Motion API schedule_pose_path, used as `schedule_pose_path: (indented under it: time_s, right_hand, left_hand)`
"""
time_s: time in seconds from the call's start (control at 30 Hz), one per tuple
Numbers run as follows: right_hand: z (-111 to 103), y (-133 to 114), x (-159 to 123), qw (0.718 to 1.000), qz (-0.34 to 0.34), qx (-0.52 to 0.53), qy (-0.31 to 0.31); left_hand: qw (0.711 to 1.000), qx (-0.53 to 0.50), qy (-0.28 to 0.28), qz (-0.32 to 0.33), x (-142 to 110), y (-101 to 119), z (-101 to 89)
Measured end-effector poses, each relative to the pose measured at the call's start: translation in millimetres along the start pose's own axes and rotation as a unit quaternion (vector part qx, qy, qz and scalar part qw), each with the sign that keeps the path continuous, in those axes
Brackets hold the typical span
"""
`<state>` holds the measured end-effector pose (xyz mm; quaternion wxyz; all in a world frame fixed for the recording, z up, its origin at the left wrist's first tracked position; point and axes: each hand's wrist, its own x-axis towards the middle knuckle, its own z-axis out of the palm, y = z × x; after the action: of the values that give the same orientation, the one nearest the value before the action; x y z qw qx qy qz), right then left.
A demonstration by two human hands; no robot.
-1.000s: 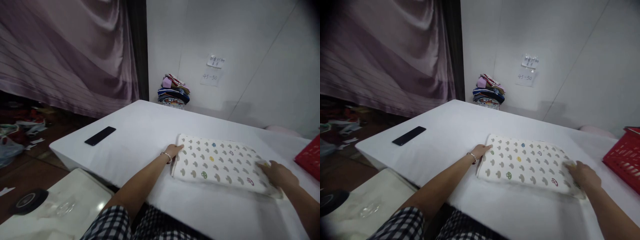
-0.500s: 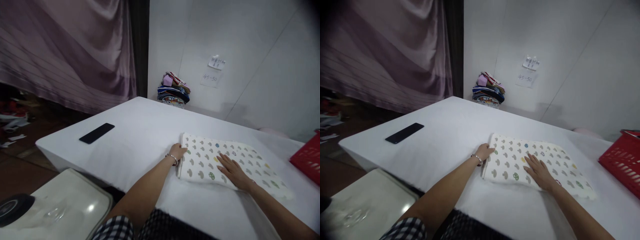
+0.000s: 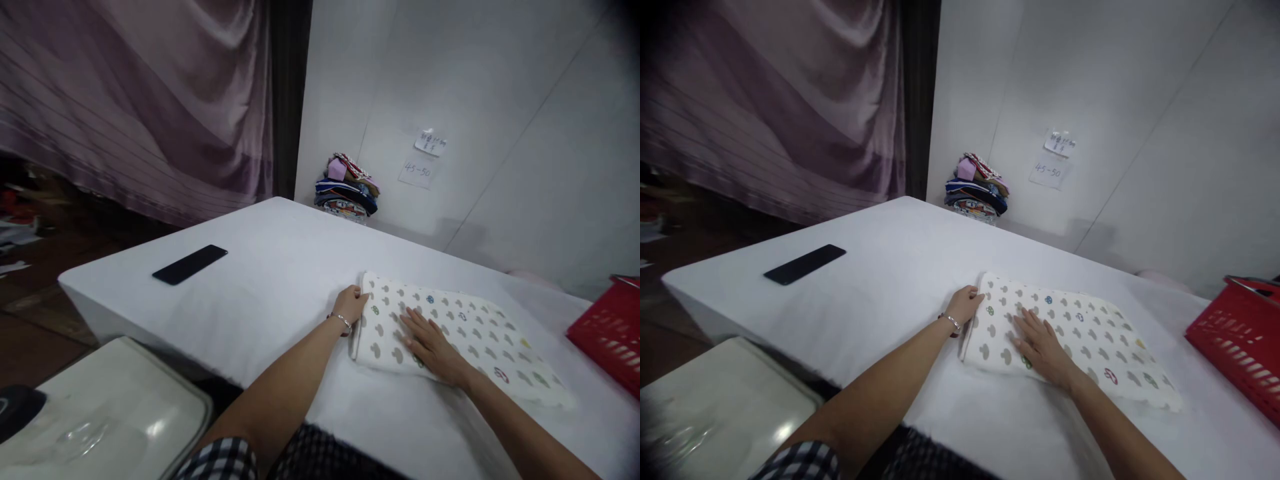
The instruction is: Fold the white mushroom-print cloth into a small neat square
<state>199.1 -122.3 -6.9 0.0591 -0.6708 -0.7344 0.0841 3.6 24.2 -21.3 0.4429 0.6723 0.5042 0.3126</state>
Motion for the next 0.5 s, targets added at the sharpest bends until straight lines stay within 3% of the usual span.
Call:
schedule_pose_path:
  time_s: [0.2, 0.33, 0.5]
  right_hand:
    - [12.0, -37.4, 7.2, 0.994, -0.104, -0.012, -0.012]
    - [16.3, -43.0, 5.3, 0.994, -0.105, -0.008, 0.005]
    - [-1.0, -31.5, -7.7, 0.993, -0.081, -0.005, 0.09]
  left_hand:
    - [1.0, 0.003, 0.008, 0.03, -0.9, -1.0, 0.4]
    - [0.999, 0.013, 0.011, 0.035, -0.3, -3.1, 1.0]
    - [1.0, 0.004, 0.01, 0.017, 0.5, -3.7, -2.6]
